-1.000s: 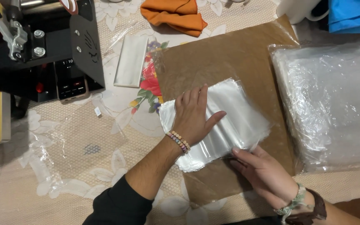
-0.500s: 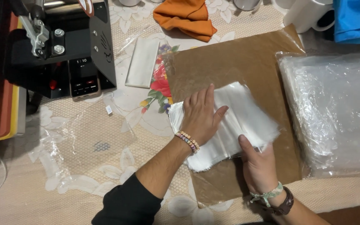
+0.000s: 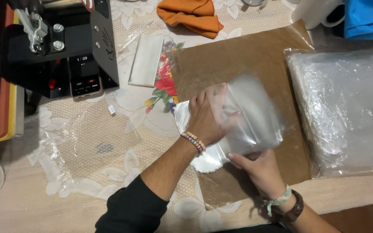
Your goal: Separating and arranging thin plastic bags on a work surface for packaging or processing.
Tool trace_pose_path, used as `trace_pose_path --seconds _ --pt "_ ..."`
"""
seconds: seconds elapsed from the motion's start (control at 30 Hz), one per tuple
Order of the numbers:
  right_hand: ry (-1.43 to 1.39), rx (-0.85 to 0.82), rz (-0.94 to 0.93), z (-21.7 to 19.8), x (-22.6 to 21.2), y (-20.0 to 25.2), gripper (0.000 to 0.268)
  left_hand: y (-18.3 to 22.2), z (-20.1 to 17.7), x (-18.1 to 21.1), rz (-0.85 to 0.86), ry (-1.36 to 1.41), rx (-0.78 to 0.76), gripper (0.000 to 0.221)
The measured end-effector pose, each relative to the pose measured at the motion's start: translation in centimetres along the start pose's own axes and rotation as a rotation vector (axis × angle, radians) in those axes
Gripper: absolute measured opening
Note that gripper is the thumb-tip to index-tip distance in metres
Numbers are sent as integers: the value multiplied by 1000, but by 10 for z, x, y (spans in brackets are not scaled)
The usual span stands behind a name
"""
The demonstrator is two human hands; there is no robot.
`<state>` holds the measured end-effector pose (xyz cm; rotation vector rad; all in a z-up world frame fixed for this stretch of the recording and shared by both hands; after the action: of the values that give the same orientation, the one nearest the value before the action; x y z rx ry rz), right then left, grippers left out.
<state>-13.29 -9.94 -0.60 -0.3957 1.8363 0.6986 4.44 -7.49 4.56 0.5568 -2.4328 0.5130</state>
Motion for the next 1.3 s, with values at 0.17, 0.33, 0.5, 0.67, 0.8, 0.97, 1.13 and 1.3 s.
trace_pose_path --seconds 0.17,0.33,0.5,0.67,0.8,0.97,1.13,1.3 --pt "65 61 -128 2 -11 -4 36 4 1 1 88 -100 93 84" --pt "-101 238 -255 -7 -36 -9 29 4 9 -9 63 -15 2 81" --pt "100 227 -538 -11 -41 -11 31 2 3 -22 -74 54 73 70" --pt "515 28 -841 19 -72 15 55 -6 -2 -72 -255 658 233 37" --pt "886 -128 -942 50 -54 21 76 -4 26 -132 -619 1466 397 19" --pt "973 -134 -1043 61 -45 24 74 24 -37 -101 -712 1330 457 23" --pt "920 -210 -962 54 -53 20 84 71 -89 -83 -691 905 480 50" --pt "500 -654 -533 48 -36 6 122 135 -53 -69 -1131 1098 153 65"
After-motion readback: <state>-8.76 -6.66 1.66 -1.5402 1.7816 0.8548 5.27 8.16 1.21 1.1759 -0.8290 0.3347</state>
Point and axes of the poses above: each hand's wrist, its own y-axis away from the middle knuckle, its own z-axis out of the palm, x = y × z, the point moved 10 cm from there along -y, towards the middle knuckle, and after that the axes turned 1 degree about -z, right-handed, at the moved point
